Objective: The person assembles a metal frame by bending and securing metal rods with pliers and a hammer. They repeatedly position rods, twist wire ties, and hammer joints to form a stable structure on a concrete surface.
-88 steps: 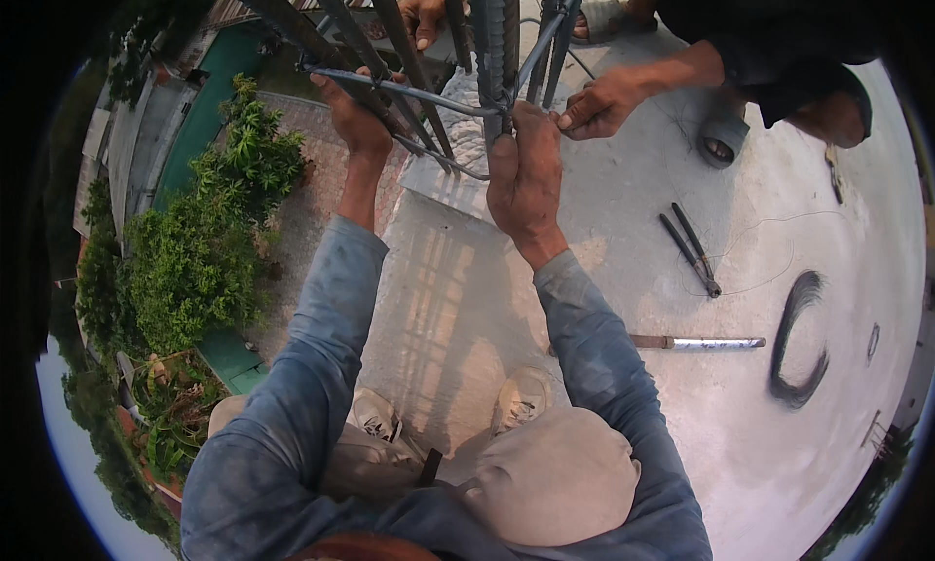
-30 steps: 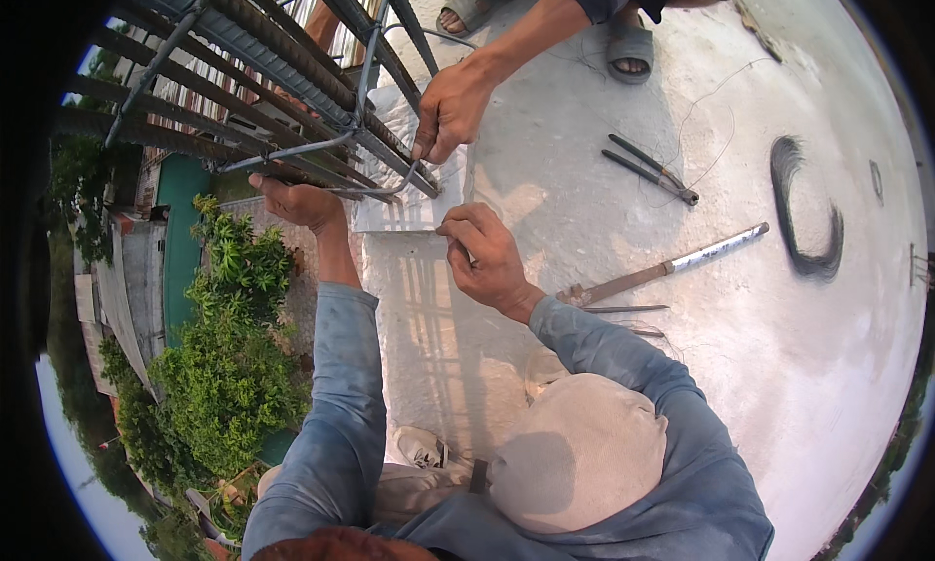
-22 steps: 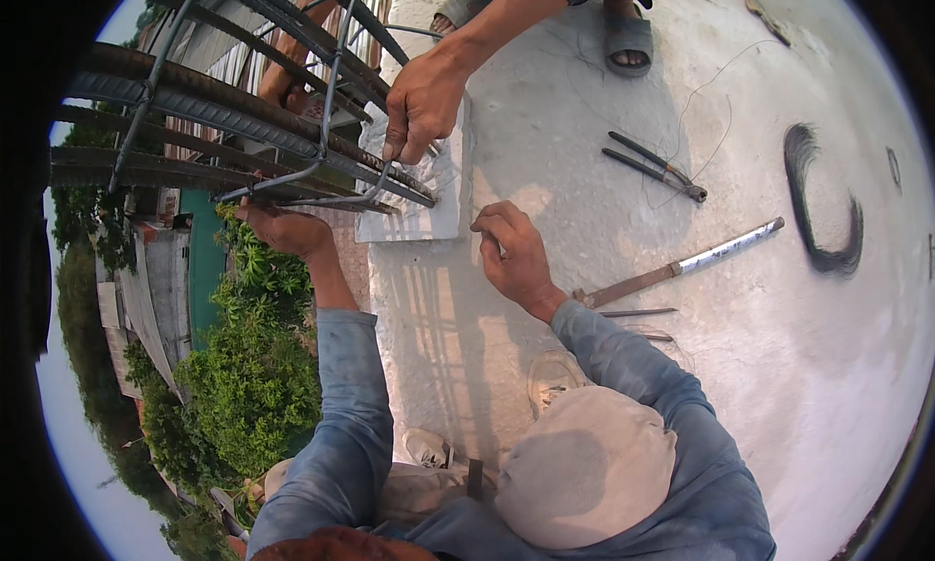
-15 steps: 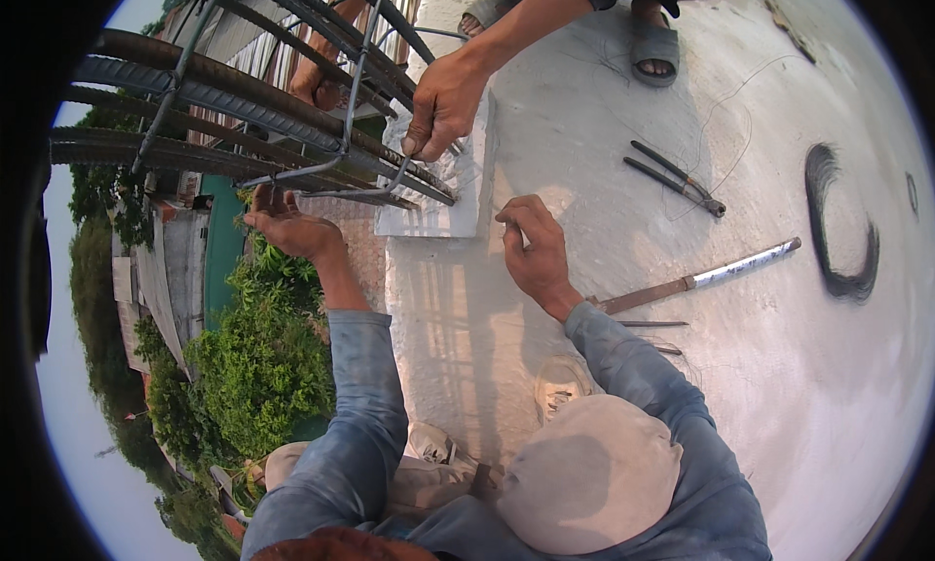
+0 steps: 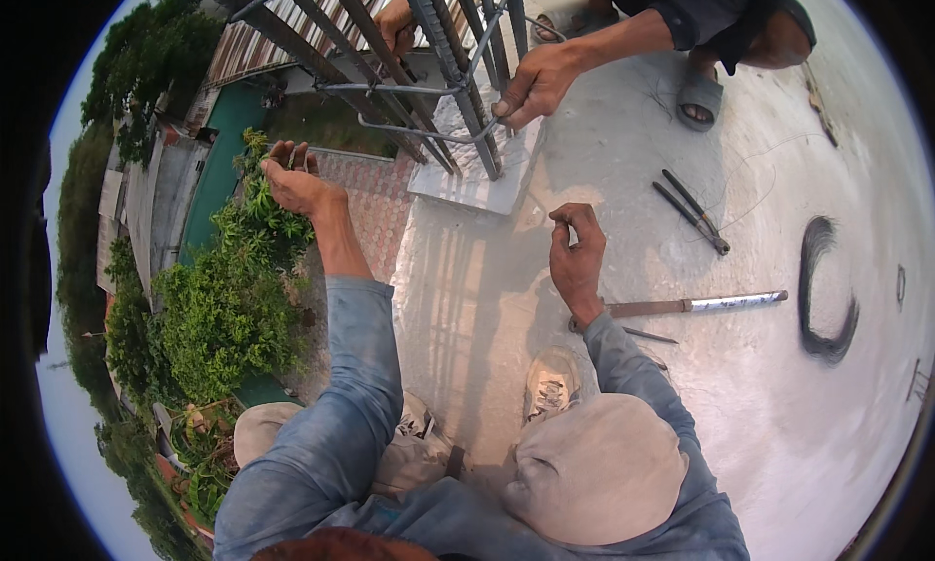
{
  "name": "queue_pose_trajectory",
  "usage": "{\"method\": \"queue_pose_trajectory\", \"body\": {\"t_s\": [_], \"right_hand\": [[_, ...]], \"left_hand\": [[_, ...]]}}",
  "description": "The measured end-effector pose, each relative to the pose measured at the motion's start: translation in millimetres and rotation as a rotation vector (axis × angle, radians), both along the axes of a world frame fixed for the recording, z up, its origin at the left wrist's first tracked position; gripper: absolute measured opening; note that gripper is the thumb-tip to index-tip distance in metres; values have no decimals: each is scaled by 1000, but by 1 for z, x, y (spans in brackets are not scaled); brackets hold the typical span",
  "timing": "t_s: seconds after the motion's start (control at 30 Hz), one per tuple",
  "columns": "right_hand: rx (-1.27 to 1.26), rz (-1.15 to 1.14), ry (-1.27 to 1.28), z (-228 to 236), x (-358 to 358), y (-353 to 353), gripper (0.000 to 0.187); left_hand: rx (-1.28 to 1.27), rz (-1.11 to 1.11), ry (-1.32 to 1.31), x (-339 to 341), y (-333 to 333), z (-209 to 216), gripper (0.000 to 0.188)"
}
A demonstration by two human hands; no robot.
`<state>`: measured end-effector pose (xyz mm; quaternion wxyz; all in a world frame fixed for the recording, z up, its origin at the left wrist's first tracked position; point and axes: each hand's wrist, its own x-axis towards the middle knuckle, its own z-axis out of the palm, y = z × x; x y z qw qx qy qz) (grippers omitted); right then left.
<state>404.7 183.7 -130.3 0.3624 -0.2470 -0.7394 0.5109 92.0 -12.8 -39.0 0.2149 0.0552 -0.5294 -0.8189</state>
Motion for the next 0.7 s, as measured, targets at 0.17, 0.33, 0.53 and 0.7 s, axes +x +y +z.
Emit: {"method": "queue_pose_trajectory", "body": {"t_s": [0.17,0.33,0.53,0.7], "right_hand": [[28,26,-19,2,-3,-8,18],[28,20,-45,-1,-5,-12,19],[10,-1,-36,-6,-3,-8,19],[32,-4,-8,-8,0,-3,19]], "left_hand": [[-42,-28,-12,4,-9,12,38],[-48,-56,-42,8,-12,14,38],[-43,-99,-75,10,-6,11,38],[-47,-164,-106,12,5,5,40]]}}
